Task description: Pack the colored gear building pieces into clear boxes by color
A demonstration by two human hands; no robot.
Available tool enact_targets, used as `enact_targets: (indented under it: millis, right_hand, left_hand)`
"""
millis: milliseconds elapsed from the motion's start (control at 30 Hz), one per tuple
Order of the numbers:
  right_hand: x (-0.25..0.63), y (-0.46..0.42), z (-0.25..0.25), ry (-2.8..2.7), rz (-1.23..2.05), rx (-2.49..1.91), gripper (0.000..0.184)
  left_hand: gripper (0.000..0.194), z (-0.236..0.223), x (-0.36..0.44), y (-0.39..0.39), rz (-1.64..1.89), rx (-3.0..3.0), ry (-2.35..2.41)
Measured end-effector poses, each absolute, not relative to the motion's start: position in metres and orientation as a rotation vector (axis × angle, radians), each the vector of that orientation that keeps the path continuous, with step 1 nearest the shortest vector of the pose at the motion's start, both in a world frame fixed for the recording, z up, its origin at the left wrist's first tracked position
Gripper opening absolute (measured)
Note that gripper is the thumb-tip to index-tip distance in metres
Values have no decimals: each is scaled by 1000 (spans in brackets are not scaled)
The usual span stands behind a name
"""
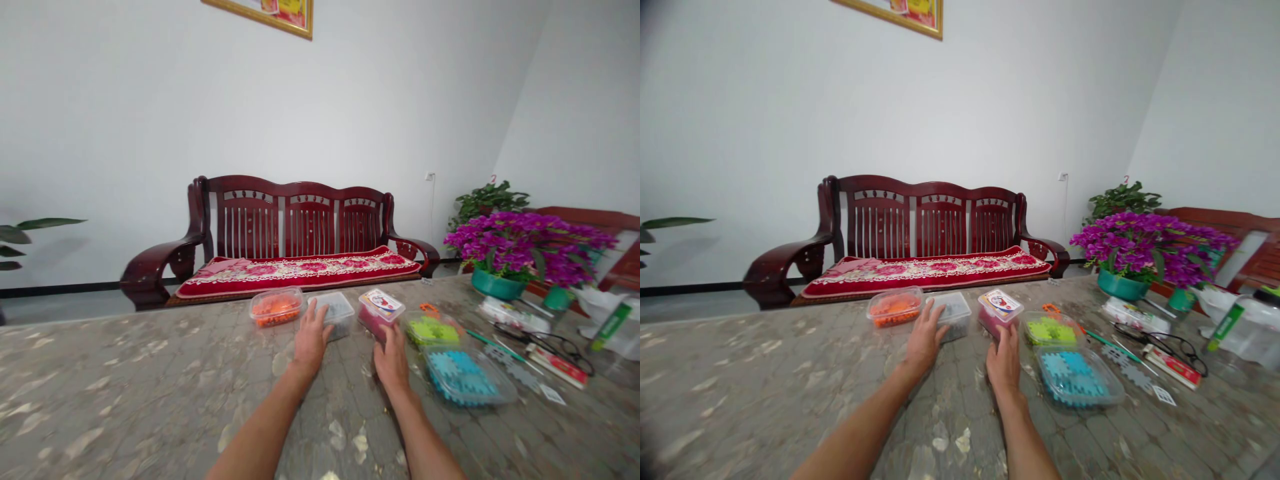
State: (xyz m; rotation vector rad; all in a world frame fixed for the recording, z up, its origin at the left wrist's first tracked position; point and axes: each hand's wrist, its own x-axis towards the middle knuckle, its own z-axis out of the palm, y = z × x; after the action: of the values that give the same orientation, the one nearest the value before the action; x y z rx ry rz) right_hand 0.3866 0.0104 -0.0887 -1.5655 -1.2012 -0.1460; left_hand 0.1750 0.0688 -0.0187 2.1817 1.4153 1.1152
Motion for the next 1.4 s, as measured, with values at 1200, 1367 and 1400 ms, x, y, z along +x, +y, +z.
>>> enact_targets:
  millis: [1200,1367,1400]
  right_hand:
    - [424,-75,16,-1111,-531,-1636,29]
    - [499,-125,17,-827,-413,-2373,59]
    - [508,-129,13,-807,-268,-2475,63]
  left_hand:
    - [50,-78,111,-17,554,2861,1382]
    - [51,-66,99,-35,512,2819,1385]
    - [51,-62,99,-37,507,2796,1384]
